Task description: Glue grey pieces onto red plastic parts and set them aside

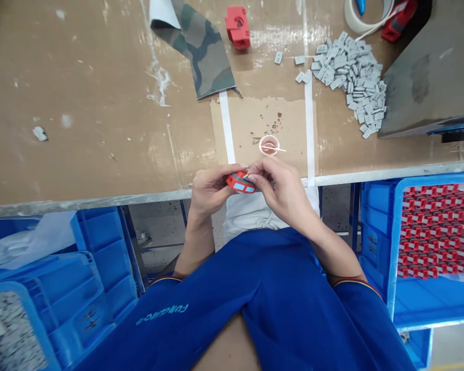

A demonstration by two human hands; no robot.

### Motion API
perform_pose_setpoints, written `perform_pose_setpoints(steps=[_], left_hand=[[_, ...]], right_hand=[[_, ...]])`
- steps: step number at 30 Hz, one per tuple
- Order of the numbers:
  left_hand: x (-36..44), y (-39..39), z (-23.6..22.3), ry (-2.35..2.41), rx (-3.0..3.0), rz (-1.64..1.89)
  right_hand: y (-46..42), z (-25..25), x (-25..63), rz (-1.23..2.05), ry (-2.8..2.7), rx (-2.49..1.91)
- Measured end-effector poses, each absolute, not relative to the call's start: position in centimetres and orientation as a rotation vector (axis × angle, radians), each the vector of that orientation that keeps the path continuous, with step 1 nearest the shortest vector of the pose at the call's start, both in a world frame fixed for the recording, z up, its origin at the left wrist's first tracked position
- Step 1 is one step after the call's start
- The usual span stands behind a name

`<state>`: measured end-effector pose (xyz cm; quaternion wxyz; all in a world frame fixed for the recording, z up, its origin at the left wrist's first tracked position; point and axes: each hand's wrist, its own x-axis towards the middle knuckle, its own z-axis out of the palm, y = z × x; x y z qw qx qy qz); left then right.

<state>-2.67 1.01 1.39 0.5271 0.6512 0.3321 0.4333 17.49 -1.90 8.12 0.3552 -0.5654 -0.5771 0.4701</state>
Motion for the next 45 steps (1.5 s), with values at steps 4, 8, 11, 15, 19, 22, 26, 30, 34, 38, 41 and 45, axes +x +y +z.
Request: perform_pose_setpoints(steps=[4, 8, 11, 15, 19, 22, 26, 30, 34, 38, 41, 45], left_hand=[[-2.7, 1.1, 1.3, 0.805, 1.568, 1.019], [-2.8, 1.0, 1.3, 0.82, 1.583, 1.015], [-2.9, 1.0, 1.3, 0.855, 1.609, 0.993], [-3.0, 1.0, 1.5, 0.867, 1.653, 0.933], [-3.2, 1.1, 1.7, 0.86, 1.67, 0.906], [-3.4, 1.3, 1.6, 0.821, 1.676, 0.904], [-3.5, 1.6, 1.6, 0.695, 1.691, 0.908], [-3.2, 1.3, 1.4, 0.682, 1.58, 0.954], [-2.6, 0.8, 1.2, 0.719, 1.437, 1.054], [-2.4, 0.7, 1.4, 0.797, 1.475, 1.052], [-2.6, 0.8, 1.5, 0.84, 1.511, 1.026], [-3.0, 0.9, 1.3, 0.843, 1.55, 0.994]], right_hand=[[-1.9, 8.3, 17.4, 1.152, -1.566, -1.469], [-2.0, 8.6, 16.8, 0.936, -1.693, -1.487], [-2.1, 8.8, 16.5, 0.819, -1.827, -1.533], [-2.1, 8.9, 16.7, 0.78, -1.966, -1.539], [-2.2, 8.9, 17.2, 0.839, -2.01, -1.441], [-2.5, 8.6, 17.7, 0.896, -1.952, -1.355], [-3.0, 8.1, 18.3, 0.989, -1.812, -1.315], [-3.1, 7.8, 18.3, 1.003, -1.775, -1.306], [-3.3, 7.4, 17.4, 0.828, -1.692, -1.33], [-3.4, 6.8, 16.5, 0.73, -1.691, -1.376], [-3.3, 6.5, 16.3, 0.705, -1.732, -1.418], [-3.1, 6.2, 16.3, 0.786, -1.706, -1.409]])
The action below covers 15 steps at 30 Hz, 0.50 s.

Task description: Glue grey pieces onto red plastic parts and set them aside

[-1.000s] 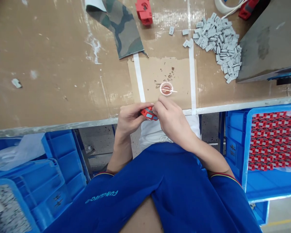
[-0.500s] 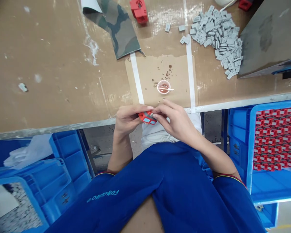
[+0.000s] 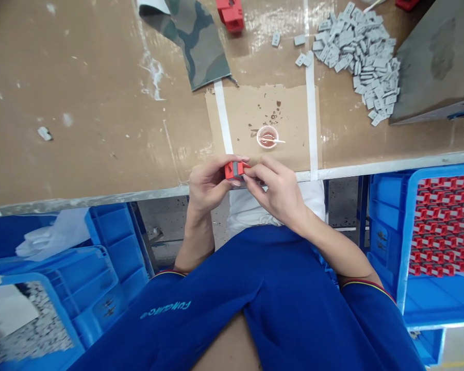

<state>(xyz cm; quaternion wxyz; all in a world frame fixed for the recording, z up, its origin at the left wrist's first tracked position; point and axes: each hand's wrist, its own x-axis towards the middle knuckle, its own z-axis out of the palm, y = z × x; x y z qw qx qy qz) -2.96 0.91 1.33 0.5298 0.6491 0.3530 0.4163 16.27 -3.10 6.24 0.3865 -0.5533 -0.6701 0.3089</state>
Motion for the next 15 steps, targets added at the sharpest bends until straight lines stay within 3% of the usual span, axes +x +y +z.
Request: perform_pose_setpoints(steps=[15], left_hand=[[-2.9, 0.7, 0.5, 0.773, 1.475, 0.977]], right_hand=[[-3.6, 6.9, 17.0, 0.762, -1.877, -1.479]])
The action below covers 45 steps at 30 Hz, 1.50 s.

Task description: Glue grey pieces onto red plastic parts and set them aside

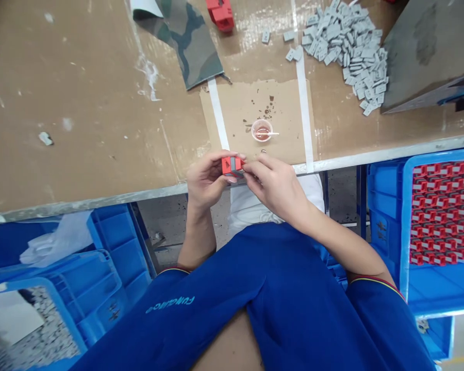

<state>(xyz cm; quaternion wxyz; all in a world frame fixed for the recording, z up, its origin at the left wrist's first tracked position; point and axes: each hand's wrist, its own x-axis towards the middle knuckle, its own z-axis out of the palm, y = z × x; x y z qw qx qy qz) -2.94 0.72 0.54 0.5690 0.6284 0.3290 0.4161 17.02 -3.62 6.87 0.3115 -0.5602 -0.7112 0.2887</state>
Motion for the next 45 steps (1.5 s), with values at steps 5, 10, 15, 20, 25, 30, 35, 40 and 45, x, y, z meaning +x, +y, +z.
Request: perform_pose_setpoints(steps=[5, 10, 15, 20, 25, 30, 35, 40, 45], left_hand=[[-3.1, 0.9, 0.3, 0.755, 1.508, 0.981], [-3.2, 0.8, 0.6, 0.78, 1.528, 0.966], [-3.0, 0.7, 0.6, 0.785, 1.507, 0.988], [-2.9, 0.9, 0.7, 0.742, 1.456, 1.023], [-3.0, 1.0, 0.7, 0.756, 1.449, 1.051], [-3.0, 0.8, 1.0, 0.745, 1.458, 1.043], [-3.1, 1.1, 1.2, 0.743, 1.426, 1.05], [-3.2, 1.8, 0.8, 0.745, 1.402, 1.154], [-0.5, 0.6, 4.5, 0.645, 1.412, 1.183]], right_hand=[[-2.8, 6.8, 17.5, 0.862, -1.983, -1.503], [-2.5, 6.1, 17.4, 0.886, -1.965, -1.518], [-2.5, 6.6, 17.2, 0.877, -2.005, -1.555], [-2.5, 8.1, 16.8, 0.896, -2.014, -1.602], [-2.5, 7.5, 16.4, 0.864, -1.964, -1.534], [-2.8, 6.3, 16.4, 0.839, -1.933, -1.485], [-3.2, 6.8, 17.4, 0.933, -1.925, -1.333], [-3.6, 8.3, 17.6, 0.93, -1.933, -1.247], [-4.1, 11.2, 18.2, 0.47, -2.043, -1.289]])
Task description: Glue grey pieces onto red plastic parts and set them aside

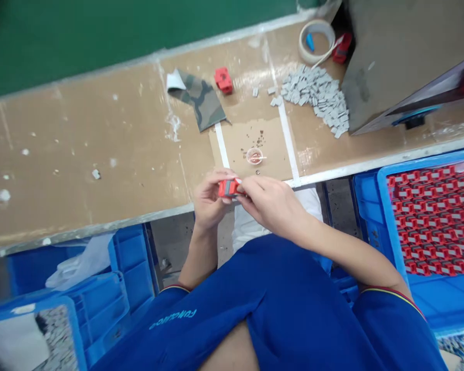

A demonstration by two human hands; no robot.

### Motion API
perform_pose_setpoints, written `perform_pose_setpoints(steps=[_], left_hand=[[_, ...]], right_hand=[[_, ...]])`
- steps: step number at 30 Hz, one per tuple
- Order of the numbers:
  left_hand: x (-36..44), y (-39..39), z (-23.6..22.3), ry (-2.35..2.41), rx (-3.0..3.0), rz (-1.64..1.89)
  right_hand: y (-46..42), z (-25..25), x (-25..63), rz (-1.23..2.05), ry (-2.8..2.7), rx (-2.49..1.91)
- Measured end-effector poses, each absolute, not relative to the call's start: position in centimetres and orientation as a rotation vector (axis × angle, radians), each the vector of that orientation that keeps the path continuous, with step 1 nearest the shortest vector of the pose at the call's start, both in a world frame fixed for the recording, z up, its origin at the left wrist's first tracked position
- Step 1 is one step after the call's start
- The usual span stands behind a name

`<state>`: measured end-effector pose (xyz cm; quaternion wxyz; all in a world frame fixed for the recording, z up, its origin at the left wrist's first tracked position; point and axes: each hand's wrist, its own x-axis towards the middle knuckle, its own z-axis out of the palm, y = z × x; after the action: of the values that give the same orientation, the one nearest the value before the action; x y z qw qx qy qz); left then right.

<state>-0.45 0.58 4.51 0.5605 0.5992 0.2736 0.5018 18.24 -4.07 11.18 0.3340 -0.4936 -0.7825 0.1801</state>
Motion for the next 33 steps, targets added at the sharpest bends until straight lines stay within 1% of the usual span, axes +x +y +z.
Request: perform_pose_setpoints(steps=[3, 6, 8, 9, 11, 13, 14, 16, 18, 21, 23, 25, 29, 30, 31, 32, 33], left_hand=[[2.1, 1.9, 7.5, 0.478, 1.566, 1.007], [3.8, 7.1, 9.3, 0.457, 1.894, 0.808], [4.3, 12.2, 9.7, 0.81, 2.122, 0.884], [4.6, 14.7, 9.7, 1.018, 2.214, 0.855], [5.2, 19.0, 9.5, 1.346, 2.35, 0.578], [6.2, 21.6, 9.4, 1.418, 2.431, 0.218], [6.7, 22.3, 9.5, 1.452, 2.448, 0.111], [7.2, 22.6, 10.1, 1.505, 2.485, 0.061], [6.8, 21.9, 10.8, 1.544, 2.424, 0.182], [4.2, 19.8, 11.5, 1.539, 2.043, 0.572], [1.8, 17.6, 11.3, 1.389, 1.696, 0.859], [-0.5, 14.7, 10.7, 1.204, 1.416, 1.025], [-2.4, 9.2, 8.8, 0.969, 1.126, 1.125], [-2.4, 8.3, 8.2, 0.902, 1.067, 1.14], [-2.2, 7.6, 7.7, 0.845, 1.012, 1.168], [-2.1, 7.1, 7.2, 0.806, 0.963, 1.169], [-1.8, 6.8, 6.7, 0.776, 0.922, 1.17]], right_hand=[[-5.4, 14.0, 21.0, 0.356, -2.026, -1.321], [-8.4, 16.2, 26.4, 0.293, -1.994, -1.512], [-10.7, 16.5, 31.2, 0.187, -1.89, -1.752], [-11.7, 16.4, 33.9, 0.123, -1.803, -1.889], [-13.2, 15.5, 39.5, 0.018, -1.584, -2.187], [-13.4, 14.3, 45.3, -0.014, -1.354, -2.502], [-13.1, 13.7, 48.0, -0.004, -1.239, -2.642], [-11.5, 12.5, 52.7, -0.005, -1.042, -2.841], [-9.2, 11.4, 56.0, 0.016, -0.959, -2.96], [-6.0, 10.1, 58.3, 0.059, -1.036, -3.012], [-4.6, 9.7, 58.9, 0.05, -1.089, -2.979], [-3.8, 9.6, 59.4, 0.018, -1.113, -2.909], [-3.0, 9.7, 61.3, -0.009, -1.156, -2.8], [-2.9, 9.8, 61.6, -0.146, -0.982, -2.817], [-3.0, 9.9, 61.5, -0.187, -0.926, -2.776], [-3.4, 10.3, 61.0, -0.276, -0.947, -2.684], [-4.0, 10.9, 59.9, -0.26, -1.012, -2.628]])
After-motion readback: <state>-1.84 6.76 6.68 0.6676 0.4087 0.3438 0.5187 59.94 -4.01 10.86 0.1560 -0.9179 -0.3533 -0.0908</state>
